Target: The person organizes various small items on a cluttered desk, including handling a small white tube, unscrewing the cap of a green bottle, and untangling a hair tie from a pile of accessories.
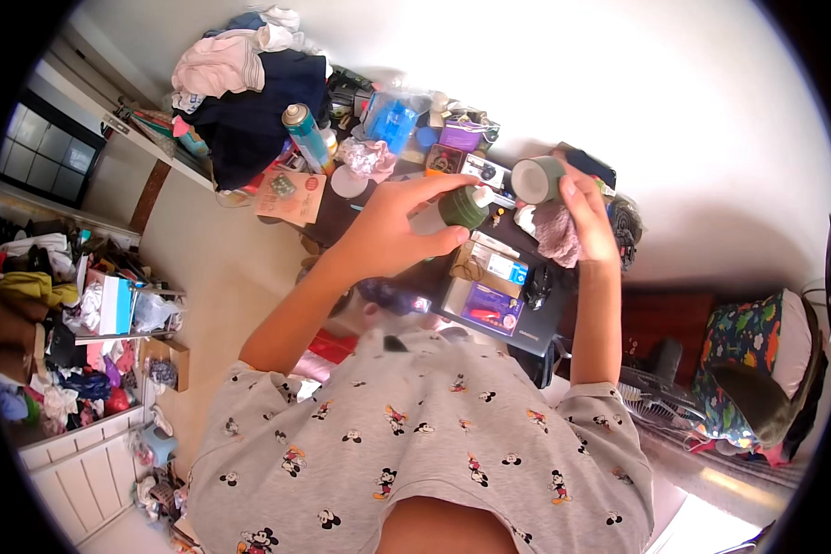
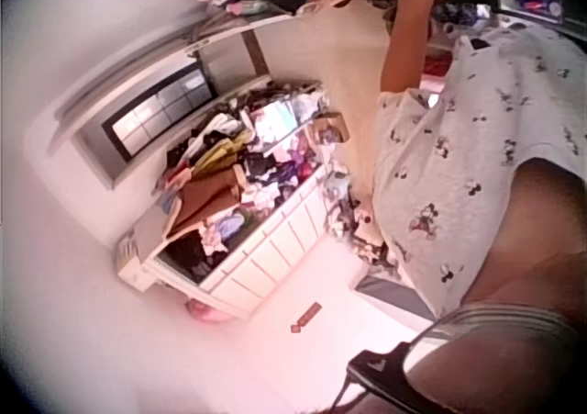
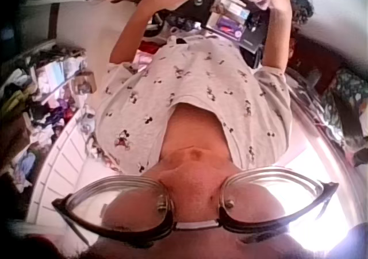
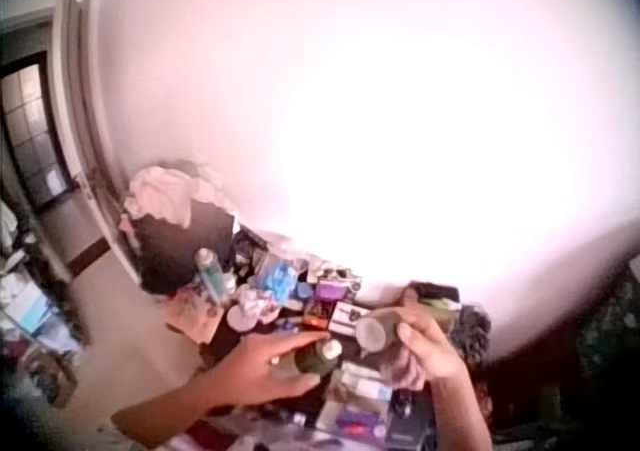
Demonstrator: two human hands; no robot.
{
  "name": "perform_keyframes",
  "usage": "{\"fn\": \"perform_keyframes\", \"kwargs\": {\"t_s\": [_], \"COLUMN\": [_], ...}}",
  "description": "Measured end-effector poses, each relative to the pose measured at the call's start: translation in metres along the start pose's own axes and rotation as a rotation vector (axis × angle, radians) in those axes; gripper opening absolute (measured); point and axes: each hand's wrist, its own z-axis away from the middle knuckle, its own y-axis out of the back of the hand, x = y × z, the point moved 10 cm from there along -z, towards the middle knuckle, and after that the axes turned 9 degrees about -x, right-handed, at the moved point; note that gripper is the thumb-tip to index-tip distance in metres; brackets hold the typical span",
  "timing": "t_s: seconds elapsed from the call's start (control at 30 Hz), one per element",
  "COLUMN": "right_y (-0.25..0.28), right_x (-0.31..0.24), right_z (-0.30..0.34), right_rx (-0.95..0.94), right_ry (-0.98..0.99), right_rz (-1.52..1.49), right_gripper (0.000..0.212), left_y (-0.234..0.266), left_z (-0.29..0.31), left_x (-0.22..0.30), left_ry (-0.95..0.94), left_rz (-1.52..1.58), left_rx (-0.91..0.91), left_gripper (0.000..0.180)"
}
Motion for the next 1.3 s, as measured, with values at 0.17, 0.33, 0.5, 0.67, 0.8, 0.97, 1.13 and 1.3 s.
{"fn": "perform_keyframes", "kwargs": {"t_s": [0.17,0.33,0.5,0.67,0.8,0.97,1.13,1.3], "right_y": [-0.024,-0.022,-0.032,-0.032,-0.039,-0.047,-0.047,-0.057], "right_x": [0.023,0.041,0.035,0.030,0.000,-0.013,-0.011,-0.011], "right_z": [0.000,0.006,0.003,0.005,0.000,0.003,0.005,0.002], "right_rx": [-0.003,0.069,0.003,0.001,0.015,0.037,0.071,0.064], "right_ry": [-0.015,-0.032,-0.033,-0.034,0.065,0.056,-0.002,-0.027], "right_rz": [-0.254,-0.353,-0.329,-0.204,0.025,0.109,0.308,0.376], "right_gripper": [0.052,0.049,0.049,0.050,0.048,0.047,0.049,0.049], "left_y": [-0.005,-0.011,-0.008,-0.007,-0.005,-0.002,0.001,-0.001], "left_z": [0.000,0.001,0.005,0.006,0.010,0.012,0.014,0.017], "left_x": [0.014,0.018,0.021,0.021,0.017,0.015,0.012,-0.001], "left_ry": [-0.104,-0.105,-0.143,-0.162,-0.157,-0.119,-0.117,-0.046], "left_rz": [0.092,0.098,0.051,0.017,-0.027,-0.043,-0.037,-0.024], "left_rx": [-0.052,-0.086,-0.063,-0.066,-0.048,-0.035,-0.005,-0.028], "left_gripper": [0.055,0.055,0.055,0.055,0.054,0.054,0.056,0.058]}}
